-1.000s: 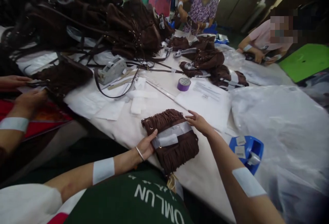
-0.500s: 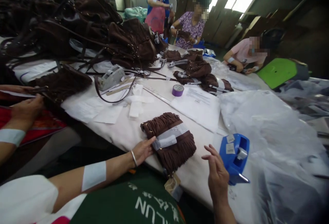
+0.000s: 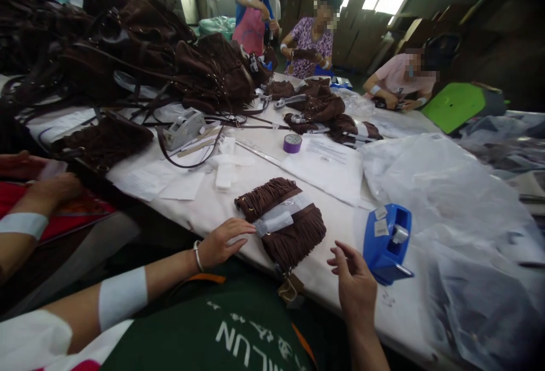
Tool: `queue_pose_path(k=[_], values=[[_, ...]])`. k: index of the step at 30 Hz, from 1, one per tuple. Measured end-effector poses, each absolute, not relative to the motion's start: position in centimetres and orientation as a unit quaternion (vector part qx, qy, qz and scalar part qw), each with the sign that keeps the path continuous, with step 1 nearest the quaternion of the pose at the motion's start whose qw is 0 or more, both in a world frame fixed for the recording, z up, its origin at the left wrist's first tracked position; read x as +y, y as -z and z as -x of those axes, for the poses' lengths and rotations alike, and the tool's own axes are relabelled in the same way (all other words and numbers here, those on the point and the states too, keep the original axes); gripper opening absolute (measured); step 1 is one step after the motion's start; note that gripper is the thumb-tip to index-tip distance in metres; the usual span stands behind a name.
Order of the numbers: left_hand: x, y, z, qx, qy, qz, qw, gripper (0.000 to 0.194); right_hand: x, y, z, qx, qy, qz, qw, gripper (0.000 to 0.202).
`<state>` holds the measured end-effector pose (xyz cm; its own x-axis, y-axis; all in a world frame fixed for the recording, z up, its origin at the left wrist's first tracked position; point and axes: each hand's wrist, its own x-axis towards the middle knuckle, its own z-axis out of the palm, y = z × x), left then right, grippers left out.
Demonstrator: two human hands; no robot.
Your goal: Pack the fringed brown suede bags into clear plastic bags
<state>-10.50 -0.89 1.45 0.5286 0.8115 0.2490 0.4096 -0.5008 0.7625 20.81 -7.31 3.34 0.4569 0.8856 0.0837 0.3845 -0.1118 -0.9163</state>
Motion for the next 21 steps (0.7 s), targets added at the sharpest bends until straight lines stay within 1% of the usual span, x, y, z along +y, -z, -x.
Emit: queue_pose_path(k=[1,3,5,7,10,12,17,21], values=[[-0.2,-1.6,9.9,0.329,-0.299,-0.858,0.258,0.03,-7.3,-3.0,-21.2,-0.478,-0.225,0.701,0.479,0.038],[1.1,-1.5,8.3,0.251,-0.275,-0.915,0.153,0.034,-6.5,-2.4,-21.3,-0.554,-0.157,0.681,0.453,0.034],[1.8,-1.0,6.5,0.208,-0.253,-0.941,0.086,0.036,-4.7,-2.0,-20.5,-0.627,-0.093,0.647,0.424,0.031],[2.2,-0.3,5.1,0.182,-0.248,-0.95,0.049,0.032,-2.5,-1.6,-19.3,-0.678,-0.051,0.625,0.384,0.029],[2.2,0.4,4.2,0.167,-0.254,-0.952,0.028,0.028,0.1,-1.2,-18.6,-0.718,-0.029,0.616,0.323,0.019],[2.3,0.6,4.2,0.166,-0.25,-0.954,0.025,0.028,0.9,-1.0,-19.3,-0.734,-0.028,0.603,0.31,0.015],[2.4,1.0,3.1,0.177,-0.252,-0.949,0.059,0.029,0.7,-1.2,-25.3,-0.766,-0.04,0.562,0.31,0.013],[1.9,0.9,-0.2,0.214,-0.252,-0.939,0.092,0.027,-0.4,-1.9,-29.1,-0.737,-0.015,0.614,0.283,0.018]])
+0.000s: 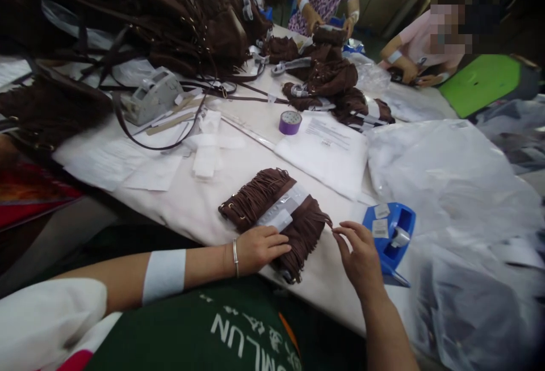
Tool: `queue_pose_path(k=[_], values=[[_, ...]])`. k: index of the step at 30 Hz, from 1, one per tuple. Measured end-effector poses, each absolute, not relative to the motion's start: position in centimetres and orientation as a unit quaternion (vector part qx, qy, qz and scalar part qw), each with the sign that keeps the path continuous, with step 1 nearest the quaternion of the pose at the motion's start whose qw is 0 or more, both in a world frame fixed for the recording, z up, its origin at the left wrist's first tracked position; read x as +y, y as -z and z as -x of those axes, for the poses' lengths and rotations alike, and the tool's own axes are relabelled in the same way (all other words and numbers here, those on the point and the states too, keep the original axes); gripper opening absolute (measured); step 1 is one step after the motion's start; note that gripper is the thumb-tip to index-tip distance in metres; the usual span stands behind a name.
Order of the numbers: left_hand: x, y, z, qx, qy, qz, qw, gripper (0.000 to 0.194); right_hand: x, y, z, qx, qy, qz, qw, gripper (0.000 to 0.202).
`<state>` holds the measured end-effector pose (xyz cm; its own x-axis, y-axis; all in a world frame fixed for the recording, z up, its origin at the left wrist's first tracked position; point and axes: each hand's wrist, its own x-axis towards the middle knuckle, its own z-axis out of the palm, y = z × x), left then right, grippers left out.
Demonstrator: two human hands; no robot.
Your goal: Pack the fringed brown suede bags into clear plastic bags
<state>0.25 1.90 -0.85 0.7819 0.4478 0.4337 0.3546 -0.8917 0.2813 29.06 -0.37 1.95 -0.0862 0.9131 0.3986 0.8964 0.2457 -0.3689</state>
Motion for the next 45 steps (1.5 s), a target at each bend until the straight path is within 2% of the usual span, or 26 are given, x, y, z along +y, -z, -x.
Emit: queue_pose_path(k=[3,5,8,10,15,17,19,22,25,28,32,37,40,42,45], values=[[1.4,-0.4,-1.9,0.22,-0.215,-0.943,0.125,0.027,-1.1,-2.8,-28.0,-0.692,0.001,0.657,0.298,0.027],[1.5,-1.5,-1.7,0.208,-0.211,-0.939,0.173,0.03,-1.2,-3.2,-25.8,-0.708,-0.039,0.638,0.299,0.03],[2.5,-2.9,-0.1,0.236,-0.26,-0.911,0.216,0.028,-0.8,-3.0,-22.7,-0.777,-0.102,0.569,0.249,0.022],[3.7,-3.4,1.5,0.279,-0.284,-0.898,0.188,0.026,-0.6,-2.5,-22.3,-0.801,-0.097,0.55,0.215,0.018],[6.5,-4.0,4.7,0.345,-0.259,-0.897,0.096,0.026,-1.3,-3.2,-26.1,-0.798,-0.04,0.57,0.194,0.027],[7.0,-4.2,4.4,0.366,-0.261,-0.89,0.076,0.027,-1.1,-4.7,-26.4,-0.758,-0.025,0.611,0.229,0.029],[7.2,-4.1,2.9,0.367,-0.259,-0.892,0.061,0.031,-0.4,-6.1,-24.5,-0.695,-0.033,0.652,0.301,0.032],[7.9,-2.9,-0.4,0.352,-0.228,-0.907,0.045,0.042,1.6,-6.0,-19.4,-0.64,-0.049,0.67,0.372,0.046],[9.2,-0.9,-1.4,0.413,-0.182,-0.892,0.041,0.042,3.0,-2.3,-15.9,-0.649,-0.028,0.705,0.286,0.058],[10.4,0.2,1.2,0.481,-0.152,-0.862,0.044,0.04,3.2,1.9,-15.6,-0.648,-0.021,0.736,0.196,0.065],[11.0,-1.3,4.6,0.547,-0.147,-0.823,0.048,0.036,3.0,3.8,-16.5,-0.648,-0.001,0.74,0.179,0.07],[13.6,-3.9,1.4,0.432,-0.223,-0.871,0.075,0.036,3.0,3.4,-16.5,-0.651,0.005,0.738,0.177,0.071],[17.2,-3.9,-1.3,0.363,-0.142,-0.915,0.1,0.042,3.0,3.4,-16.5,-0.651,0.007,0.739,0.171,0.072],[19.2,-3.7,-2.0,0.333,-0.082,-0.934,0.098,0.029,3.0,3.4,-16.5,-0.651,0.005,0.74,0.169,0.071],[20.7,-3.5,-1.3,0.303,-0.058,-0.947,0.092,0.012,3.0,3.4,-16.5,-0.648,0.0,0.742,0.171,0.07]])
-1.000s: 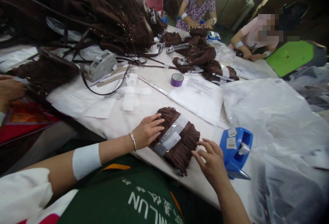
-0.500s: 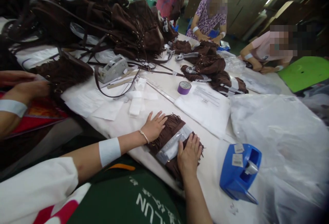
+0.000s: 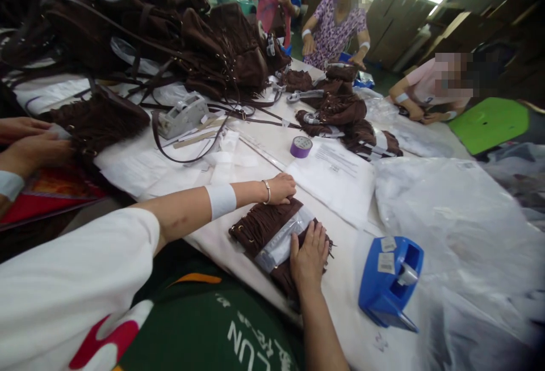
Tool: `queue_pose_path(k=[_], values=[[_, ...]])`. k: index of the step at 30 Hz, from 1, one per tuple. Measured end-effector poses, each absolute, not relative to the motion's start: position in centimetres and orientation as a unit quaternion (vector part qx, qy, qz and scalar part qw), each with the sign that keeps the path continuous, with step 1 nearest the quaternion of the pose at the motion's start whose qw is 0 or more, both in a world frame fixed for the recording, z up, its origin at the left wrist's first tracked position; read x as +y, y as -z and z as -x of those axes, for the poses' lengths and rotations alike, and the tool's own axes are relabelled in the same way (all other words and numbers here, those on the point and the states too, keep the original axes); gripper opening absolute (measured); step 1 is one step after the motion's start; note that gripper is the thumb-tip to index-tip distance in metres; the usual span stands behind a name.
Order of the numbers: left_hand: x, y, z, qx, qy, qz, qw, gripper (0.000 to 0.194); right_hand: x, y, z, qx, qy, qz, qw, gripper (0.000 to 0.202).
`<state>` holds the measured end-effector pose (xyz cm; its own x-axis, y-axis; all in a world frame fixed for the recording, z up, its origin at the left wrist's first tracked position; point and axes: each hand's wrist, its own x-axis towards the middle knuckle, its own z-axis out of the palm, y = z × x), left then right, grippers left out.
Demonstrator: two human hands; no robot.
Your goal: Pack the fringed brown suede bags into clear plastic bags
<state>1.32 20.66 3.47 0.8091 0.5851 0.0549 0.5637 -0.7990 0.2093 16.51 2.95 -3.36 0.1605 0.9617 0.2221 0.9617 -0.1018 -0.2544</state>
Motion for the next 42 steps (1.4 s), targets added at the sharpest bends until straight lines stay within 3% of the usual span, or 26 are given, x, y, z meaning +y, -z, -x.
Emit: queue_pose_path(k=[7,13,20,28,31,36,42], values=[[20.1,-4.7,3.8,0.38,-0.034,-0.922,0.071,0.013,2.9,3.1,-16.4,-0.651,0.001,0.732,0.201,0.067],[17.2,-5.4,2.8,0.329,-0.089,-0.936,0.089,0.034,2.9,3.2,-16.4,-0.649,-0.003,0.731,0.211,0.067],[15.3,-3.9,-2.0,0.392,-0.045,-0.919,0.016,0.019,2.8,2.9,-16.4,-0.645,-0.012,0.736,0.203,0.066],[17.1,-3.9,6.4,0.494,-0.067,-0.867,-0.015,0.016,2.7,3.1,-16.4,-0.642,0.006,0.738,0.205,0.063],[16.2,-4.5,6.5,0.521,-0.096,-0.847,-0.029,0.025,2.7,3.2,-16.3,-0.644,0.019,0.736,0.207,0.064],[11.9,-2.7,0.3,0.346,-0.173,-0.922,0.011,0.041,2.7,3.0,-16.3,-0.641,0.025,0.747,0.176,0.064],[11.2,0.7,0.7,0.45,-0.109,-0.882,0.09,0.051,2.6,2.7,-16.2,-0.636,0.013,0.758,0.143,0.064]])
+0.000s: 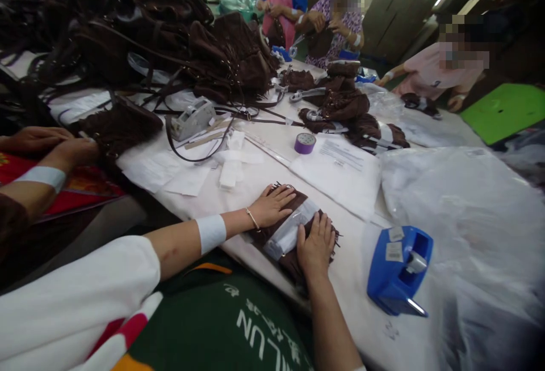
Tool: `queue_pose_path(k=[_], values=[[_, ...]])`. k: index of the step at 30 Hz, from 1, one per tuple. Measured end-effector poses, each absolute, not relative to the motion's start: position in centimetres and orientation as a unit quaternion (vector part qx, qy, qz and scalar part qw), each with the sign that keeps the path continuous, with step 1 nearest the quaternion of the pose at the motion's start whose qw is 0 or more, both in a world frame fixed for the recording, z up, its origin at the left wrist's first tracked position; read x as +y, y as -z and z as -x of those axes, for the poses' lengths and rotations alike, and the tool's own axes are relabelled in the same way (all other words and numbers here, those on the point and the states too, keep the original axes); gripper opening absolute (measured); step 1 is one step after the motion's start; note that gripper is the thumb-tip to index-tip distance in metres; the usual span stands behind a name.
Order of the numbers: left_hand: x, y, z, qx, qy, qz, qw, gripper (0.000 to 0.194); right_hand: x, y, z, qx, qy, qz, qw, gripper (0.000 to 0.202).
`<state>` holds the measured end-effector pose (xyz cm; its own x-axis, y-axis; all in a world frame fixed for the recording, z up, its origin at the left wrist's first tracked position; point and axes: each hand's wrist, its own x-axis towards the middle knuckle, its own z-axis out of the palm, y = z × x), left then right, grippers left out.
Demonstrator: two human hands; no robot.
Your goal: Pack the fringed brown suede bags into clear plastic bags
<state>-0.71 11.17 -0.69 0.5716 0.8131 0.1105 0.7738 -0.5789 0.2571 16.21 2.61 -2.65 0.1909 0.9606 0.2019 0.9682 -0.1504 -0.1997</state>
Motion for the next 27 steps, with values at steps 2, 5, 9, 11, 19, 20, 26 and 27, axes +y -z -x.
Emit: queue_pose_path(k=[2,5,9,11,19,20,26,27], values=[[11.7,0.0,2.3,0.48,-0.083,-0.868,0.092,0.051,2.5,2.4,-16.4,-0.636,-0.005,0.758,0.142,0.064],[12.3,-2.2,3.1,0.531,-0.077,-0.842,0.052,0.05,2.6,1.4,-17.0,-0.635,-0.033,0.756,0.156,0.065],[12.9,-3.7,0.7,0.454,-0.154,-0.877,0.0,0.046,3.8,-0.3,-17.3,-0.621,0.019,0.756,0.208,0.066],[13.3,-3.0,-0.6,0.41,-0.144,-0.9,0.027,0.046,4.4,-0.3,-17.1,-0.633,0.033,0.748,0.199,0.065],[18.0,-1.8,0.1,0.463,-0.102,-0.88,0.035,0.036,5.5,3.1,-17.2,-0.665,0.017,0.735,0.133,0.062],[19.0,-2.4,-0.6,0.451,-0.11,-0.885,0.037,0.033,5.5,3.1,-17.2,-0.664,0.019,0.734,0.138,0.062],[26.6,-2.7,-9.0,0.344,-0.071,-0.933,0.078,0.031,5.6,2.7,-17.3,-0.661,0.02,0.735,0.151,0.061],[27.8,-2.3,-10.3,0.345,-0.057,-0.934,0.077,0.033,5.7,2.9,-17.4,-0.66,0.022,0.734,0.156,0.061]])
